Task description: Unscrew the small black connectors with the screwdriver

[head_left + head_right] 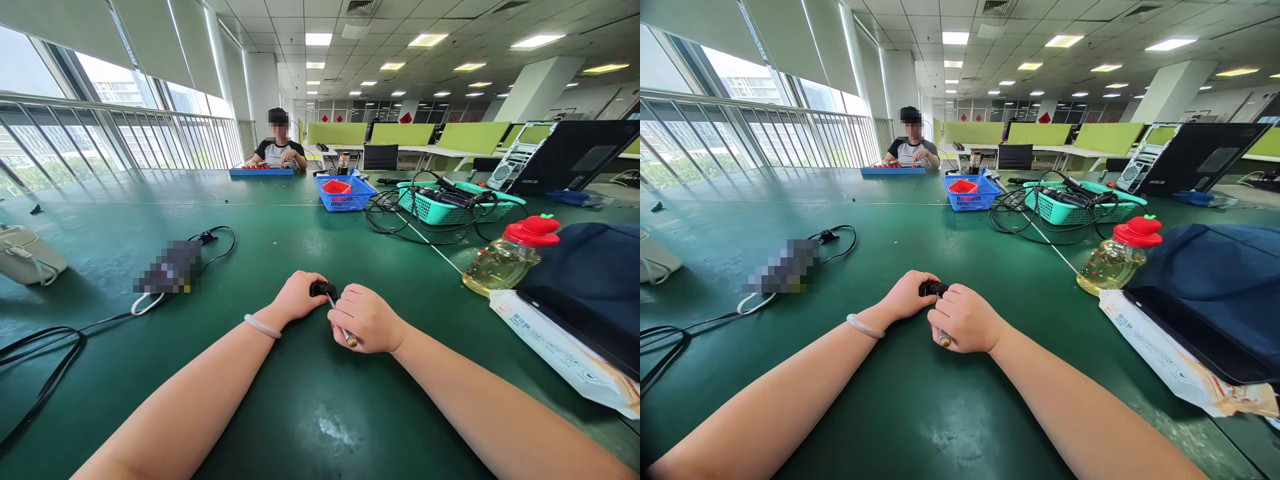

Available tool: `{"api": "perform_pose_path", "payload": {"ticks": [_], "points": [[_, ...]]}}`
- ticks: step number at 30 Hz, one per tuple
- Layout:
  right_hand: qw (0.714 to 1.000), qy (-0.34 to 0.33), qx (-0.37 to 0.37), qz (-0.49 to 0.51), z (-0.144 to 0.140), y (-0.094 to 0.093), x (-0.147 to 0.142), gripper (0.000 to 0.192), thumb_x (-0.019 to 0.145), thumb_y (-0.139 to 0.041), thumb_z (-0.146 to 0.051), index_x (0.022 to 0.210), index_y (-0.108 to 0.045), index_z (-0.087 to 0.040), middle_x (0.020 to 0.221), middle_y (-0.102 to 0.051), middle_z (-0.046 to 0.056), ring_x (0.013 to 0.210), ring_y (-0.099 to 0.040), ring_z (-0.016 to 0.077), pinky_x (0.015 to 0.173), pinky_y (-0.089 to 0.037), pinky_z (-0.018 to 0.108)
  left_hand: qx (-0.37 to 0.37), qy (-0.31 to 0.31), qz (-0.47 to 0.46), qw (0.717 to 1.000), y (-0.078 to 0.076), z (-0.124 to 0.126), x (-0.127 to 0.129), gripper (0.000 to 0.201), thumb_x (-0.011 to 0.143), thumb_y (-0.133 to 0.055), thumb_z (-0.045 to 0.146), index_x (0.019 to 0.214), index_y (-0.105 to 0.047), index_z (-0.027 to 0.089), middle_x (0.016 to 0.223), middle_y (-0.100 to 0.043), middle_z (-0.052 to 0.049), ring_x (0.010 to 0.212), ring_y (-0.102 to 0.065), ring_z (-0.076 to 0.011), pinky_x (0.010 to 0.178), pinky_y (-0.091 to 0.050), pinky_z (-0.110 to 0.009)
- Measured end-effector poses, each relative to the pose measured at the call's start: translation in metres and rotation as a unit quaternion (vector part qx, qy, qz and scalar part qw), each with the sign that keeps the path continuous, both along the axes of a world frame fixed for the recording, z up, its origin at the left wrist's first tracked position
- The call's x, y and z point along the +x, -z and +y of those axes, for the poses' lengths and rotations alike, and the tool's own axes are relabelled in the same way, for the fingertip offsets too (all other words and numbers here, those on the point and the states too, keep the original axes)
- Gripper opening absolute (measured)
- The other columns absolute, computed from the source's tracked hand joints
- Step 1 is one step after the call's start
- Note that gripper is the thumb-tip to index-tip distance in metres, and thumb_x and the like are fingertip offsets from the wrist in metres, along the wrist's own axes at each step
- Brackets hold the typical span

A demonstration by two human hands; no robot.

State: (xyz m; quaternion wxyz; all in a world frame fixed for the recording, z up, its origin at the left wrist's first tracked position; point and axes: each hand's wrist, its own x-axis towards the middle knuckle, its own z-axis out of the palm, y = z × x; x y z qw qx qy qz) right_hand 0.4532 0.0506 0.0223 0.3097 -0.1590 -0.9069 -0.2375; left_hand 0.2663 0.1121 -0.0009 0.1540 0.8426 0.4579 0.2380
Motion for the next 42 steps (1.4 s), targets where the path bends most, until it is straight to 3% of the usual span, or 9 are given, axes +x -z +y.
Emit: {"api": "perform_pose_path", "payload": {"ticks": [42], "points": [[1.000,-0.003,-0.020,0.017,0.0021,-0.0016,0.0031,0.017,0.080,-0.049,-0.013,0.066,-0.057,-0.019,0.058,-0.049,0.000,0.059,-0.035,0.0155,0.063,-0.034,0.030,-0.012,0.000,0.000,1.000,-0.0022,0.0000,-0.0001,0.032,0.075,-0.071,0.033,0.105,-0.072,0.024,0.105,-0.073,-0.004,0.101,-0.063,-0.0247,0.093,-0.050,-0.038]]}}
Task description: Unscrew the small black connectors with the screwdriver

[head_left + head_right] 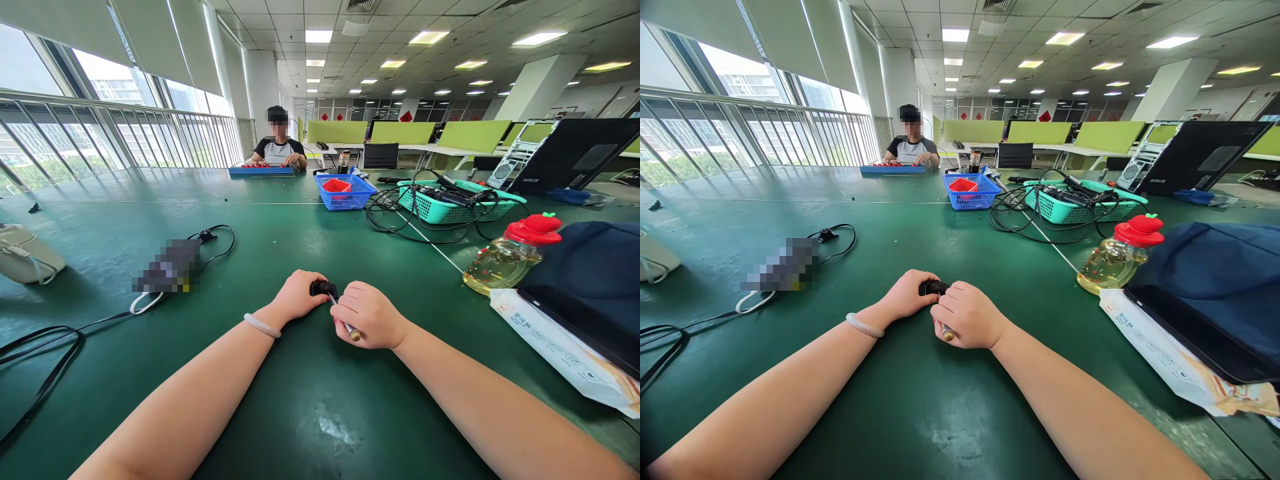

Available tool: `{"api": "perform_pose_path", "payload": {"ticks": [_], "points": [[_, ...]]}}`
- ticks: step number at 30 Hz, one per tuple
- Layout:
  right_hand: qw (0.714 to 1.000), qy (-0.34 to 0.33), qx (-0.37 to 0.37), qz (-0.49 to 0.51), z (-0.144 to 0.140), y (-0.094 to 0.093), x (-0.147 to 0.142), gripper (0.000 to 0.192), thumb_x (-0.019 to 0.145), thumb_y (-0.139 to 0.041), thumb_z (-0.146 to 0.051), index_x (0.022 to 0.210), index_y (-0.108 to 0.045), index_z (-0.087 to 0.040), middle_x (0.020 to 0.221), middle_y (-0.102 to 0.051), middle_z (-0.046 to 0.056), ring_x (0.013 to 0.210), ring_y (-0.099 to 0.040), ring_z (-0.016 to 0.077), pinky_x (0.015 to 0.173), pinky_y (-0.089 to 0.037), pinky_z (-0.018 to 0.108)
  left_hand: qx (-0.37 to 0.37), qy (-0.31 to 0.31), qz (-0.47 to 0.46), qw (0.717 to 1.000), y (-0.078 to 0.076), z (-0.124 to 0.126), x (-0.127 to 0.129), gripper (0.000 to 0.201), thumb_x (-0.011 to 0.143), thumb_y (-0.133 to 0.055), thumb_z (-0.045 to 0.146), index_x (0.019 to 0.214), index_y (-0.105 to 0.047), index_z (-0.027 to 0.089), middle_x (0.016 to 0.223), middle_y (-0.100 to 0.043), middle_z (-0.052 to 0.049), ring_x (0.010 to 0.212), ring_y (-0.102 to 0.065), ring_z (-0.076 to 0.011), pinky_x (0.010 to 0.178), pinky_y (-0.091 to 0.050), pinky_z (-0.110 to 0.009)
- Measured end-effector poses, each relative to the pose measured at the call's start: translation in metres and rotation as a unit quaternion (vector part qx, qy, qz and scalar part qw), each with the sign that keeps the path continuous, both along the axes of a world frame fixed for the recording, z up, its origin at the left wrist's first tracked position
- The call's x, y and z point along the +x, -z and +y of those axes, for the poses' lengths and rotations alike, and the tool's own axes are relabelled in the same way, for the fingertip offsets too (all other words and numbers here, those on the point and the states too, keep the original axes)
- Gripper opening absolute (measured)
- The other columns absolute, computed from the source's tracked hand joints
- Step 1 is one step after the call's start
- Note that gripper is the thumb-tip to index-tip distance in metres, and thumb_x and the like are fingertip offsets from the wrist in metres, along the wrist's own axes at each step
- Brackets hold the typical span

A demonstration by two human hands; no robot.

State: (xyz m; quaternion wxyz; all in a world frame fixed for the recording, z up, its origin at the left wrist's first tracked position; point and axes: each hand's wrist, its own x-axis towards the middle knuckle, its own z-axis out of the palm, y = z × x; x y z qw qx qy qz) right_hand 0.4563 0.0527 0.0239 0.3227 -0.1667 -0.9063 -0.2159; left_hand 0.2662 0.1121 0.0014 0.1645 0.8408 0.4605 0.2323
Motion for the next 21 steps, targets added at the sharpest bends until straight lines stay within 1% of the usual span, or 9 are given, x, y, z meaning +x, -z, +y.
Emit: {"api": "perform_pose_path", "payload": {"ticks": [9,14,18,21], "points": [[1.000,0.010,-0.020,-0.022,0.0018,0.0023,0.0003,0.018,0.083,-0.048,-0.013,0.068,-0.056,-0.019,0.061,-0.048,0.000,0.061,-0.036,0.0159,0.064,-0.033,0.029,-0.001,0.006,-0.003,1.000,-0.0013,-0.0008,0.0009,0.029,0.077,-0.069,0.031,0.104,-0.073,0.024,0.106,-0.074,-0.004,0.101,-0.064,-0.0243,0.093,-0.050,-0.037],[1.000,0.010,-0.008,-0.004,0.0024,0.0015,0.0027,0.019,0.083,-0.047,-0.012,0.068,-0.057,-0.020,0.061,-0.047,0.000,0.060,-0.036,0.0159,0.063,-0.034,0.029,-0.003,0.000,0.006,1.000,-0.0009,-0.0006,0.0005,0.032,0.076,-0.070,0.033,0.106,-0.072,0.022,0.107,-0.074,-0.005,0.103,-0.063,-0.0256,0.093,-0.050,-0.038],[1.000,0.004,-0.019,0.000,0.0027,0.0010,0.0036,0.017,0.082,-0.048,-0.012,0.069,-0.056,-0.020,0.060,-0.049,0.000,0.060,-0.037,0.0157,0.062,-0.035,0.029,-0.009,-0.004,0.002,1.000,-0.0011,-0.0009,0.0005,0.033,0.076,-0.071,0.032,0.107,-0.072,0.023,0.108,-0.073,-0.006,0.104,-0.063,-0.0254,0.094,-0.049,-0.038],[0.999,-0.002,-0.031,0.025,0.0034,0.0007,0.0052,0.015,0.081,-0.049,-0.011,0.071,-0.057,-0.019,0.061,-0.052,0.000,0.059,-0.041,0.0157,0.062,-0.037,0.030,-0.010,-0.005,0.003,1.000,-0.0012,-0.0012,0.0004,0.032,0.076,-0.070,0.032,0.107,-0.072,0.023,0.109,-0.073,-0.006,0.105,-0.063,-0.0256,0.095,-0.049,-0.038]]}}
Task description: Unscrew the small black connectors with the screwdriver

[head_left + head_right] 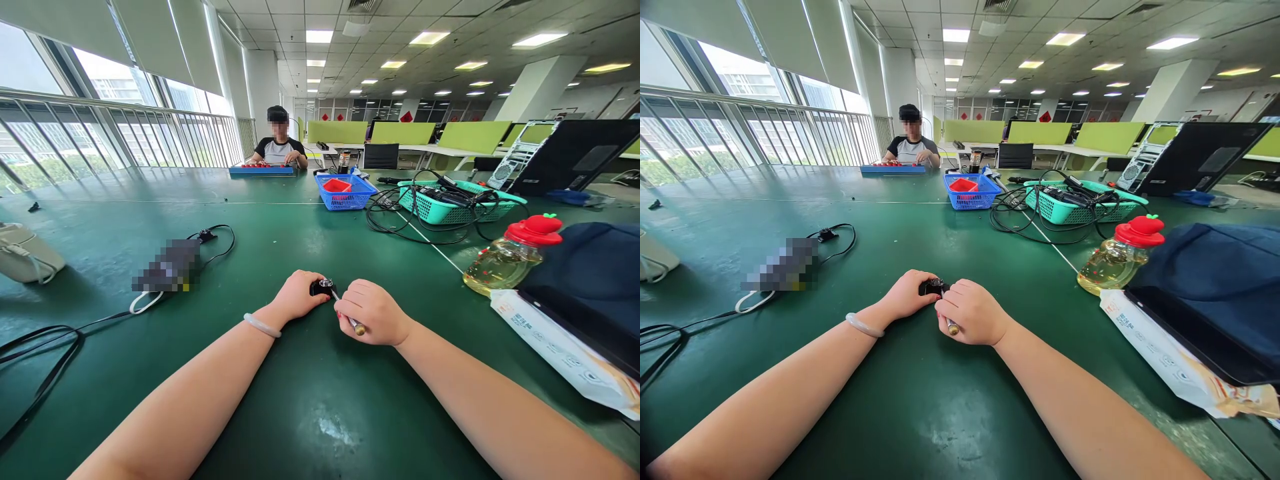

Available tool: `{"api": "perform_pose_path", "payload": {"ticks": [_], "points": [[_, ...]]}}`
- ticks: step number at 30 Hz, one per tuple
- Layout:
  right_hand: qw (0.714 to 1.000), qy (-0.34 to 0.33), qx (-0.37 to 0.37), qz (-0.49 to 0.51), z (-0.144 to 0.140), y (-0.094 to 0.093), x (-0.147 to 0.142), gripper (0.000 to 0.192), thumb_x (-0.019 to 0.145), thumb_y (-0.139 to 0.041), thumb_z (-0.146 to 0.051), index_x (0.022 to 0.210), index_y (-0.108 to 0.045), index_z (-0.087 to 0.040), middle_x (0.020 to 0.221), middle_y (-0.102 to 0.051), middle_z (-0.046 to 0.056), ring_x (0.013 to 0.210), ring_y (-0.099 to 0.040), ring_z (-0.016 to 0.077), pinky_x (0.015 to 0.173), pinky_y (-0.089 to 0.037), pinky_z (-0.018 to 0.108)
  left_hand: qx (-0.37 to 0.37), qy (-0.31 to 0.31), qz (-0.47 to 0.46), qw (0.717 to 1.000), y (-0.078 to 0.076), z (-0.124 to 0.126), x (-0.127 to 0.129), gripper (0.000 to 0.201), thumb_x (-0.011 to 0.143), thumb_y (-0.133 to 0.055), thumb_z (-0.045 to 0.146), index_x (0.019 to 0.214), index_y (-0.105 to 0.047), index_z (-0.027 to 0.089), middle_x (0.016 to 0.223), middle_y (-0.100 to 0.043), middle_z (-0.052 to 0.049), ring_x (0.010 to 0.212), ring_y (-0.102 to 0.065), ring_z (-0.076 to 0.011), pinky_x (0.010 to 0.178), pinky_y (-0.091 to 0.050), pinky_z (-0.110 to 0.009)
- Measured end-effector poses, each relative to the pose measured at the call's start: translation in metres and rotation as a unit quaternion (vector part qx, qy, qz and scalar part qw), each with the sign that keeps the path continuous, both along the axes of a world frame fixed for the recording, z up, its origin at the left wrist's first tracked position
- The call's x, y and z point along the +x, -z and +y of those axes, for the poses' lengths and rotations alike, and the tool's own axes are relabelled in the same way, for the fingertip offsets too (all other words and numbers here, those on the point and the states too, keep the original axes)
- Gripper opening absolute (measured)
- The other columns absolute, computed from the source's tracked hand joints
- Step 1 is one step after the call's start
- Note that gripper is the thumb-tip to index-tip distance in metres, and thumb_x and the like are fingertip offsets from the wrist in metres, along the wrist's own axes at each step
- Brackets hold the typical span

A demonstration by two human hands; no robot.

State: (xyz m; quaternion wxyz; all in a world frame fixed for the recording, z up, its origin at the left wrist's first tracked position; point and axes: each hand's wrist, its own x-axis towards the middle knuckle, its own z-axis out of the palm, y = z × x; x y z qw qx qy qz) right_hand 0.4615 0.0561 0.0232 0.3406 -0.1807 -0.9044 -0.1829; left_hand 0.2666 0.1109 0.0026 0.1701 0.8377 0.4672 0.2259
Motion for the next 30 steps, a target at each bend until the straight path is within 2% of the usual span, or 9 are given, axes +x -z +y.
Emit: {"api": "perform_pose_path", "payload": {"ticks": [5,8,11,15,17,20,22,24,30], "points": [[0.990,0.022,-0.089,0.104,0.002,0.002,0.005,0.017,0.083,-0.048,-0.011,0.073,-0.057,-0.021,0.064,-0.060,0.001,0.060,-0.049,0.0156,0.062,-0.040,0.030,0.001,-0.001,0.004,1.000,0.001,0.000,0.000,0.034,0.077,-0.071,0.036,0.108,-0.071,0.023,0.109,-0.073,-0.005,0.105,-0.062,-0.0263,0.095,-0.049,-0.039],[0.959,0.050,-0.190,0.206,0.004,0.004,0.009,0.020,0.087,-0.046,-0.016,0.071,-0.057,-0.021,0.065,-0.061,0.001,0.060,-0.053,0.0150,0.061,-0.042,0.029,0.000,-0.004,0.007,1.000,0.000,0.000,0.000,0.035,0.077,-0.071,0.037,0.109,-0.071,0.024,0.108,-0.073,-0.005,0.104,-0.062,-0.0265,0.096,-0.048,-0.039],[0.892,0.091,-0.312,0.312,0.008,0.006,0.011,0.024,0.088,-0.045,-0.024,0.069,-0.058,-0.021,0.059,-0.055,-0.001,0.055,-0.050,0.0142,0.056,-0.040,0.028,-0.003,-0.006,0.011,1.000,-0.001,-0.001,0.001,0.035,0.076,-0.072,0.037,0.108,-0.071,0.024,0.108,-0.073,-0.004,0.104,-0.062,-0.0271,0.095,-0.049,-0.039],[0.740,0.113,-0.460,0.477,0.019,0.011,0.011,0.025,0.083,-0.050,-0.033,0.063,-0.058,-0.021,0.052,-0.051,-0.002,0.050,-0.047,0.0129,0.051,-0.039,0.027,-0.005,0.000,0.012,1.000,-0.003,-0.001,0.001,0.033,0.077,-0.070,0.037,0.107,-0.071,0.023,0.106,-0.073,-0.004,0.103,-0.061,-0.0274,0.093,-0.049,-0.039],[0.668,0.105,-0.503,0.538,0.025,0.013,0.011,0.024,0.079,-0.054,-0.035,0.060,-0.057,-0.021,0.049,-0.049,-0.003,0.047,-0.046,0.0117,0.051,-0.041,0.027,-0.005,0.003,0.010,1.000,-0.003,-0.001,0.000,0.031,0.077,-0.070,0.037,0.105,-0.071,0.024,0.105,-0.073,-0.004,0.102,-0.062,-0.0268,0.092,-0.050,-0.038],[0.591,0.088,-0.540,0.592,0.030,0.015,0.011,0.023,0.074,-0.061,-0.036,0.059,-0.058,-0.020,0.046,-0.047,-0.004,0.044,-0.043,0.0093,0.054,-0.045,0.027,-0.003,0.001,0.010,1.000,-0.002,-0.001,0.000,0.031,0.077,-0.068,0.036,0.105,-0.071,0.024,0.104,-0.072,-0.005,0.102,-0.062,-0.0262,0.092,-0.050,-0.038],[0.558,0.080,-0.561,0.607,0.031,0.016,0.012,0.023,0.072,-0.065,-0.038,0.060,-0.059,-0.020,0.048,-0.048,-0.004,0.044,-0.042,0.0086,0.054,-0.046,0.027,-0.002,-0.001,0.012,1.000,-0.001,0.000,0.000,0.032,0.077,-0.068,0.037,0.106,-0.071,0.024,0.105,-0.072,-0.005,0.102,-0.062,-0.0263,0.093,-0.050,-0.038],[0.537,0.073,-0.576,0.612,0.032,0.017,0.013,0.024,0.071,-0.068,-0.040,0.062,-0.059,-0.019,0.049,-0.048,-0.004,0.045,-0.043,0.0088,0.053,-0.046,0.027,-0.001,-0.001,0.013,1.000,-0.001,0.000,0.000,0.032,0.077,-0.069,0.037,0.107,-0.071,0.024,0.105,-0.073,-0.005,0.102,-0.062,-0.0264,0.093,-0.050,-0.038],[0.511,0.058,-0.589,0.623,0.035,0.021,0.015,0.028,0.068,-0.073,-0.044,0.063,-0.060,-0.019,0.049,-0.049,-0.004,0.047,-0.044,0.0089,0.053,-0.047,0.026,0.001,0.005,0.015,1.000,-0.002,-0.001,0.001,0.032,0.077,-0.069,0.036,0.107,-0.072,0.024,0.104,-0.073,-0.004,0.101,-0.062,-0.0263,0.093,-0.050,-0.038]]}}
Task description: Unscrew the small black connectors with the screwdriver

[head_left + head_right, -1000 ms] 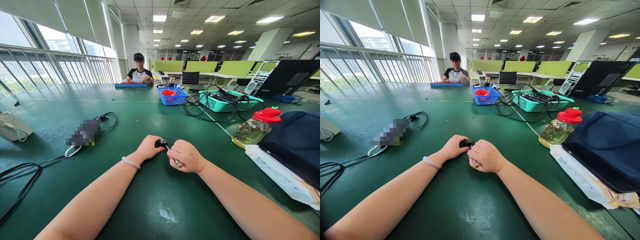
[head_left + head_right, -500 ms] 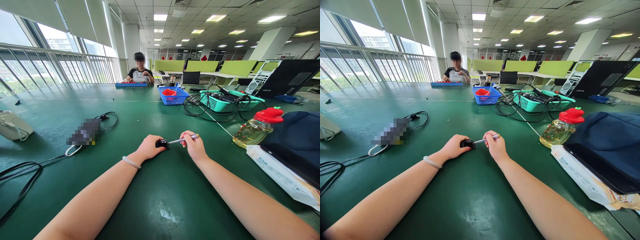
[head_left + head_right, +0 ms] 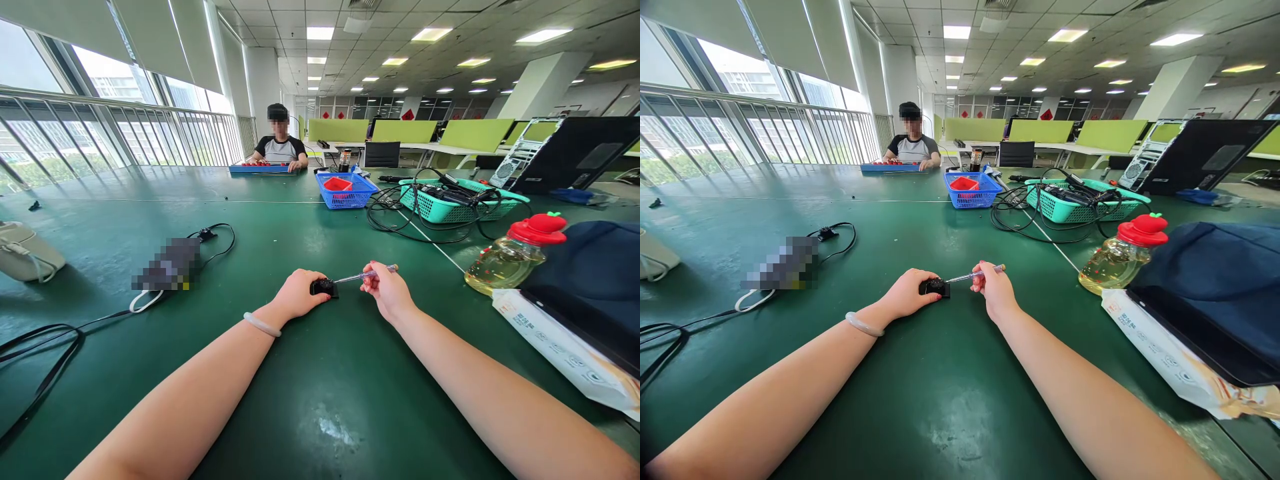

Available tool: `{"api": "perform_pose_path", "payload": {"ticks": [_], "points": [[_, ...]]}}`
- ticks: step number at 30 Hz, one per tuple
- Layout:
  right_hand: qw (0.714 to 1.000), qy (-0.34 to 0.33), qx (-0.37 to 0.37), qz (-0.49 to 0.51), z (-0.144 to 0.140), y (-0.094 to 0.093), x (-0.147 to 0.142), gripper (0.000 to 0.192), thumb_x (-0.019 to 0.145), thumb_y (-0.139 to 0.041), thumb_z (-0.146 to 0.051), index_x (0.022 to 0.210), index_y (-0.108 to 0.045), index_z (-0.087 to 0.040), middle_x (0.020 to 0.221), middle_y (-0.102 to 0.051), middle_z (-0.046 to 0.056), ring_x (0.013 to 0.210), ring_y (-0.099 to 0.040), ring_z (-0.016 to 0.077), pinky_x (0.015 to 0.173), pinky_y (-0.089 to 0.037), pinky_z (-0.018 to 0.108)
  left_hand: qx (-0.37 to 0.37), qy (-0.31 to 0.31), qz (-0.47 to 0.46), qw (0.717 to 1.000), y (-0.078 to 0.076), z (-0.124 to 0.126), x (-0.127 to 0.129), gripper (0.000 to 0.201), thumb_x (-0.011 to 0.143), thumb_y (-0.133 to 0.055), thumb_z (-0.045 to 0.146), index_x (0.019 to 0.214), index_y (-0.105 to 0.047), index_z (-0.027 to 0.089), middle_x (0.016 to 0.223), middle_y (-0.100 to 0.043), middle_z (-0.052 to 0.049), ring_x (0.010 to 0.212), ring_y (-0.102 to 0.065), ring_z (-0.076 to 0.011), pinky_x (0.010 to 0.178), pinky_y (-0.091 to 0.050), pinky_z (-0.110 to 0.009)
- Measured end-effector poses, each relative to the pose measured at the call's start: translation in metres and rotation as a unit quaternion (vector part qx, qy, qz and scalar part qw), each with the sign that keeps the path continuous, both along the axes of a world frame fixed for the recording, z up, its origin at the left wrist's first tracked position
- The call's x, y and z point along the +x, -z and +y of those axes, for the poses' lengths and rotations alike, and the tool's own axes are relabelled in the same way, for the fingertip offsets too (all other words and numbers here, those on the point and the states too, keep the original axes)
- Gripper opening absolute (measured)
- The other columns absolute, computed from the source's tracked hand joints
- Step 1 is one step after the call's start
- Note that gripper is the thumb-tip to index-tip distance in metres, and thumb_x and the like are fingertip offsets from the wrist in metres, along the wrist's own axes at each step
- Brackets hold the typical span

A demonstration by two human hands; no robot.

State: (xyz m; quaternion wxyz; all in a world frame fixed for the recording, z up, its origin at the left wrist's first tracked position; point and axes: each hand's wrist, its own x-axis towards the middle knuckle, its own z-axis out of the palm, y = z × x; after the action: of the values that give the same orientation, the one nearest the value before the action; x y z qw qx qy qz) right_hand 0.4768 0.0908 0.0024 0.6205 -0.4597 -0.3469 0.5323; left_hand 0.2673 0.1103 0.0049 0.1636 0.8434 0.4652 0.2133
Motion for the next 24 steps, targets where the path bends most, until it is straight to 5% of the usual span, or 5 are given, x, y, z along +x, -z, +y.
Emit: {"api": "perform_pose_path", "payload": {"ticks": [12,24], "points": [[0.997,-0.051,-0.028,0.059,0.0008,0.0004,-0.0046,0.031,0.062,-0.080,-0.044,0.064,-0.064,-0.017,0.050,-0.052,-0.003,0.048,-0.045,0.0101,0.054,-0.048,0.027,-0.003,0.013,-0.016,1.000,-0.0007,-0.0011,-0.0023,0.030,0.076,-0.070,0.034,0.105,-0.073,0.025,0.104,-0.074,-0.003,0.100,-0.064,-0.0245,0.091,-0.050,-0.035],[0.997,-0.005,-0.030,0.071,0.0019,-0.0006,-0.0020,0.028,0.059,-0.081,-0.041,0.060,-0.065,-0.018,0.048,-0.051,-0.002,0.047,-0.042,0.0097,0.052,-0.046,0.026,-0.018,-0.005,-0.014,1.000,0.0007,-0.0018,-0.0025,0.034,0.076,-0.070,0.036,0.108,-0.071,0.025,0.103,-0.072,-0.004,0.104,-0.060,-0.0264,0.096,-0.047,-0.038]]}}
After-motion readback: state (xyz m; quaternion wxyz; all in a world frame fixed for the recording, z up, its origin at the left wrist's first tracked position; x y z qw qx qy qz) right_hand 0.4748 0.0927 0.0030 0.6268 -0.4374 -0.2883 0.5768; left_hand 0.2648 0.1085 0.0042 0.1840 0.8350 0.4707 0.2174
